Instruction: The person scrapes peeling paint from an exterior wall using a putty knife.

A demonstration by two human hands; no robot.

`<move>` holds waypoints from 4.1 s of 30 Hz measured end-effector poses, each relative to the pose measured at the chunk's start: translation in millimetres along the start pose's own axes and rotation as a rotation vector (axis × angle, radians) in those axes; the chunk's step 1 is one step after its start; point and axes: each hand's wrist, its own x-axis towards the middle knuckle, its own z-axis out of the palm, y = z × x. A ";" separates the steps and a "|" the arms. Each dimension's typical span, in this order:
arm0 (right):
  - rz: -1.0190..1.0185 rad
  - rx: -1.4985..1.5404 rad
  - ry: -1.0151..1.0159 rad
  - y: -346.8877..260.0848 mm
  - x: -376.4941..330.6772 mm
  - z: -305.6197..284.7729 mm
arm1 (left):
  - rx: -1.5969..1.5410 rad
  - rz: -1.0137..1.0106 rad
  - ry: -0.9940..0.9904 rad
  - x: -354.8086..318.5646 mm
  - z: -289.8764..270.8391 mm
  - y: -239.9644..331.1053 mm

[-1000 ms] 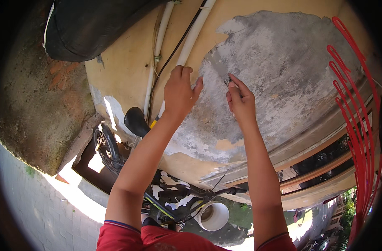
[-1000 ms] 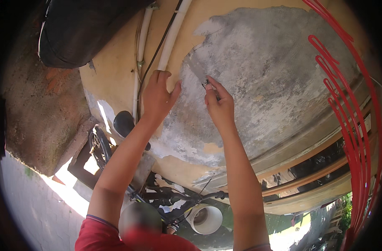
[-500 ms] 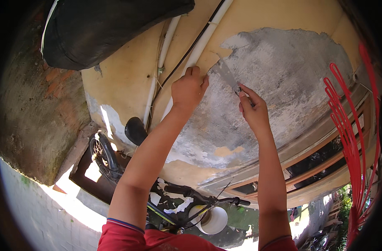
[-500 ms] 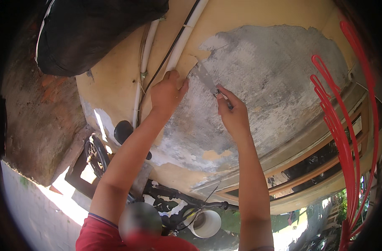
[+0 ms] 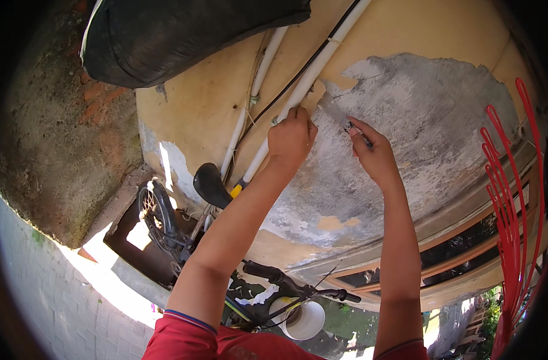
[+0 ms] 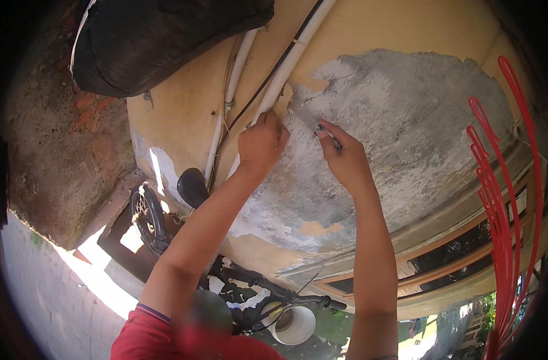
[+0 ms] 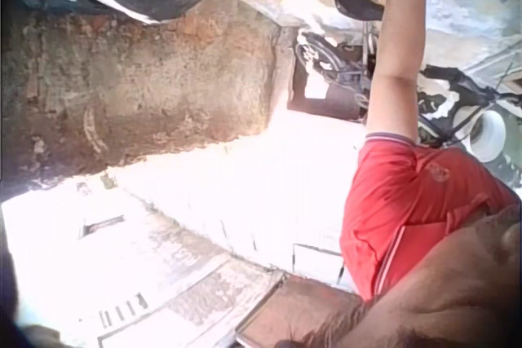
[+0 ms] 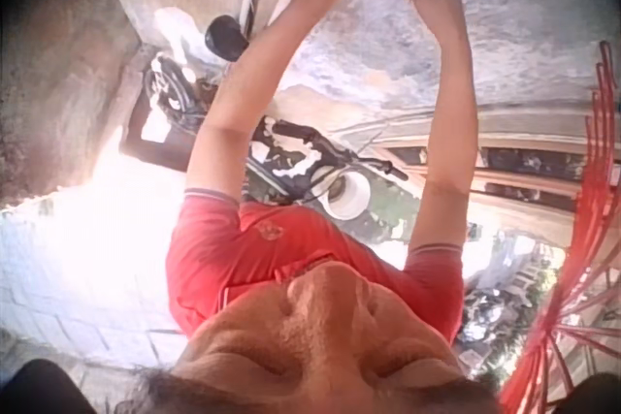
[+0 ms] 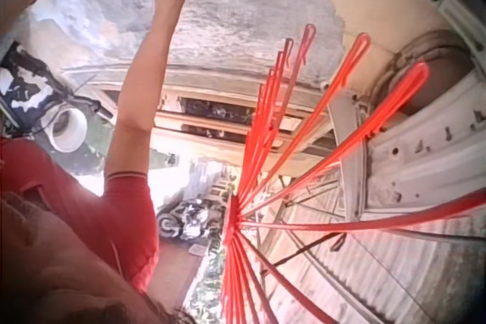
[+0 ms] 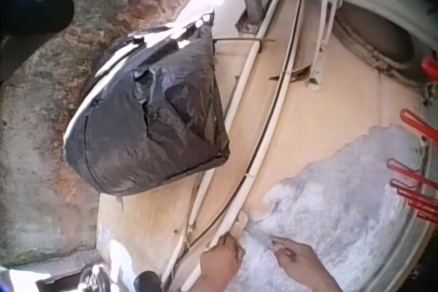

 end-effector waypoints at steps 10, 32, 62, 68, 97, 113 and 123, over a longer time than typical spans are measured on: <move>-0.038 -0.101 -0.004 5.1 -11.9 19.5 | -0.040 -0.016 0.090 -9.4 -1.1 -4.9; 0.098 0.018 -0.036 66.5 -64.0 68.5 | -0.417 -0.240 0.327 -123.8 -24.5 -57.6; -0.117 -0.767 -0.254 16.9 -43.4 145.8 | -0.299 -0.272 -0.768 -245.0 -73.3 -52.3; -0.132 -0.669 -0.189 24.2 -35.9 126.3 | -0.363 -0.567 -0.618 -251.8 -111.8 -106.5; -0.077 -0.543 -0.176 31.3 -14.5 121.0 | -0.365 -0.475 -0.099 -183.0 10.8 -112.7; 0.008 -0.204 -0.162 108.6 -47.3 166.9 | -0.543 -0.736 0.163 -152.2 55.5 -85.3; 0.027 -0.182 -0.321 136.2 -51.8 117.7 | -0.421 -0.836 0.159 -143.7 64.6 -71.7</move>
